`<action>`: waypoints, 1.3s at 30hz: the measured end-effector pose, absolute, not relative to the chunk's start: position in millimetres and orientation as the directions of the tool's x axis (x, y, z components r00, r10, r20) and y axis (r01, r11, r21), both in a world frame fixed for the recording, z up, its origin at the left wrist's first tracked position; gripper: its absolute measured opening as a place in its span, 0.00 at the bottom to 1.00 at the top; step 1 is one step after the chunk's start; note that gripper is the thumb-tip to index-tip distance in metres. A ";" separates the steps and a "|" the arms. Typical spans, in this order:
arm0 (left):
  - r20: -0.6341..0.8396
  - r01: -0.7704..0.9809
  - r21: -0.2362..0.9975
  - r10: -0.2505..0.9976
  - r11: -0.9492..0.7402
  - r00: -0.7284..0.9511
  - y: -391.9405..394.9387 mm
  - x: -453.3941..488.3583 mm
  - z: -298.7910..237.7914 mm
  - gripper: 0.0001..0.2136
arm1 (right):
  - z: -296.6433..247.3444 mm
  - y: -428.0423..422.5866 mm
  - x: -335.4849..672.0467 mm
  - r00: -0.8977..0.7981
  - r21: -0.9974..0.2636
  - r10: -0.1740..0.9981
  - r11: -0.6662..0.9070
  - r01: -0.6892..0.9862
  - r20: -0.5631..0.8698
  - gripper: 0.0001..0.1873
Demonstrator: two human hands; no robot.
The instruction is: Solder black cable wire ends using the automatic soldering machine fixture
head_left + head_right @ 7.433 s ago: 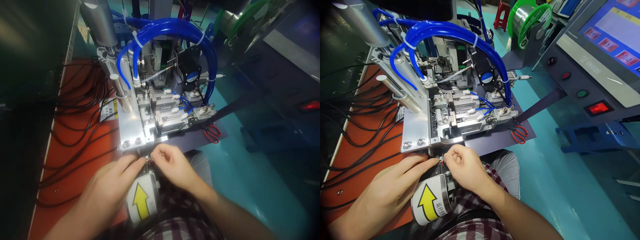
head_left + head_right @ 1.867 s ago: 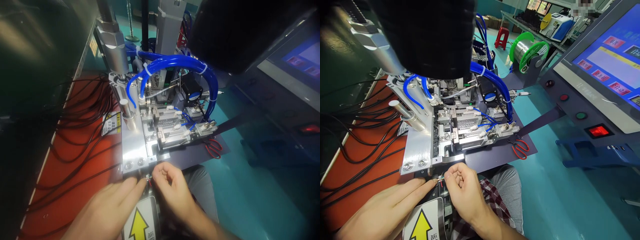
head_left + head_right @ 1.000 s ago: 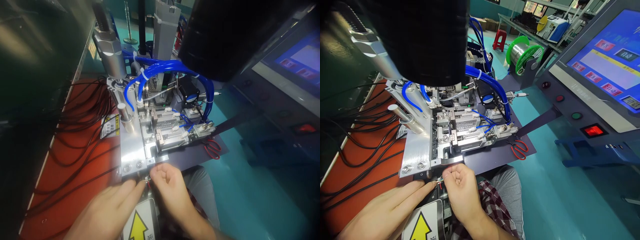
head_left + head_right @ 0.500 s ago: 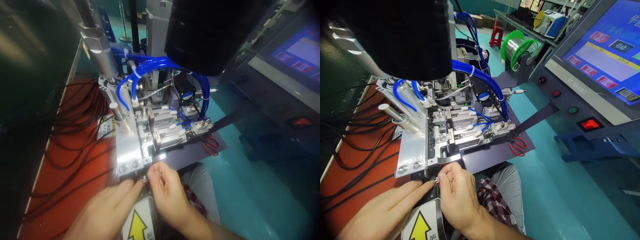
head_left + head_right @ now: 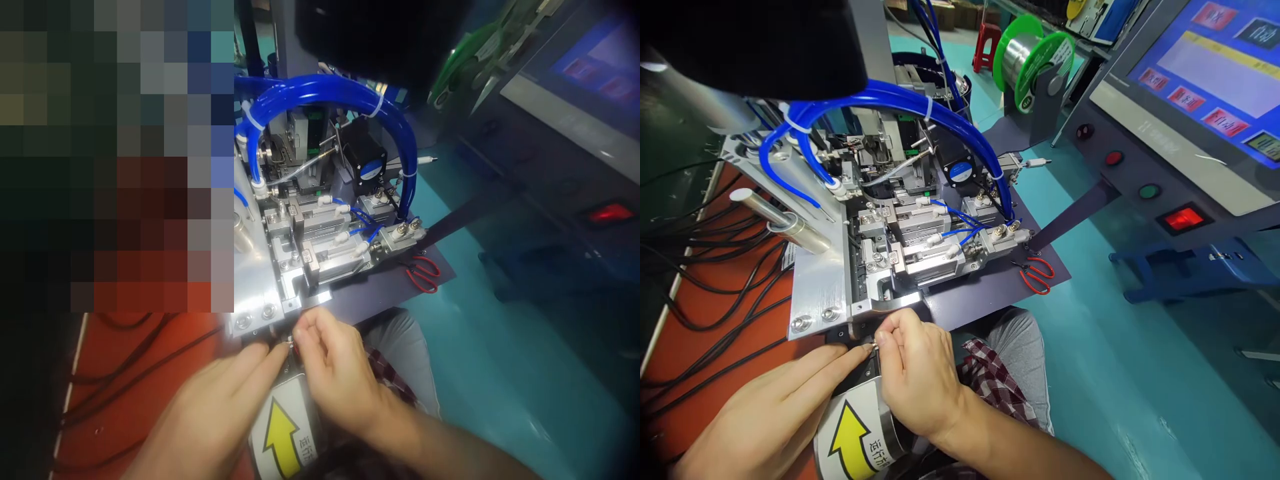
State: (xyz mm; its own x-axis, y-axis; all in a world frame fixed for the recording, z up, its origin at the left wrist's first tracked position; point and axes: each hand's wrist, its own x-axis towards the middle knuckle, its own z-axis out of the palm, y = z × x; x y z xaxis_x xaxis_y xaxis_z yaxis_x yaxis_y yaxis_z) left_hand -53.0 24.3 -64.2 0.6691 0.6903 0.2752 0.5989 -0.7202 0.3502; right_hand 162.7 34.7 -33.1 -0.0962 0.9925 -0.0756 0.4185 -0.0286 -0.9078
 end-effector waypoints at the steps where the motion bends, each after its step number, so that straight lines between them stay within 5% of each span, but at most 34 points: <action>1: 0.271 0.599 0.357 0.694 -0.716 0.667 24.1 -53.3 -64.0 0.27 | -34.3 34.2 163.2 -0.093 -0.911 0.992 -0.043 0.410 -0.089 0.08; 10: 0.200 0.616 0.333 0.692 -0.714 0.693 20.6 -58.2 -68.8 0.28 | -55.4 35.9 170.1 -0.032 -0.927 0.939 -0.331 0.179 -0.341 0.11; 17: 0.228 0.615 0.270 0.670 -0.741 0.706 25.3 -56.0 -63.5 0.28 | -40.4 25.0 168.5 -0.157 -0.840 0.827 -0.542 0.033 -0.540 0.09; 20: 0.235 0.609 0.280 0.668 -0.742 0.706 26.8 -54.1 -61.0 0.28 | -35.5 24.1 167.5 -0.054 -0.894 0.907 -0.400 0.204 -0.418 0.06; 25: 0.259 0.602 0.319 0.678 -0.732 0.688 27.5 -50.4 -57.4 0.26 | -27.3 28.8 173.9 -0.141 -0.763 0.979 0.204 0.614 0.149 0.09; 28: 0.264 0.604 0.360 0.699 -0.711 0.665 28.0 -47.3 -52.6 0.24 | -25.1 31.3 175.9 -0.208 -0.711 0.955 0.296 0.638 0.211 0.09; 31: 0.278 0.610 0.394 0.722 -0.688 0.634 29.0 -44.1 -47.9 0.22 | -26.2 33.1 175.3 -0.183 -0.782 0.978 0.191 0.593 0.100 0.08; 35: 0.239 0.620 0.406 0.733 -0.672 0.638 29.7 -44.6 -46.5 0.21 | -31.5 37.6 173.8 -0.135 -0.936 0.952 -0.231 0.266 -0.273 0.06; 39: 0.200 0.631 0.386 0.729 -0.673 0.655 30.1 -50.1 -48.7 0.22 | -37.8 43.7 176.2 -0.208 -0.858 0.839 -0.514 -0.006 -0.502 0.07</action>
State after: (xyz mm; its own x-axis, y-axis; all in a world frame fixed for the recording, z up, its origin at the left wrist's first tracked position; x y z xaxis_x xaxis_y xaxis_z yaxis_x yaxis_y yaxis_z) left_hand -50.1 30.1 -48.7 0.6551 0.7285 0.2002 0.6305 -0.6732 0.3864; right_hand 176.2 43.7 -37.8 -0.2081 0.8395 -0.5020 -0.0063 -0.5143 -0.8576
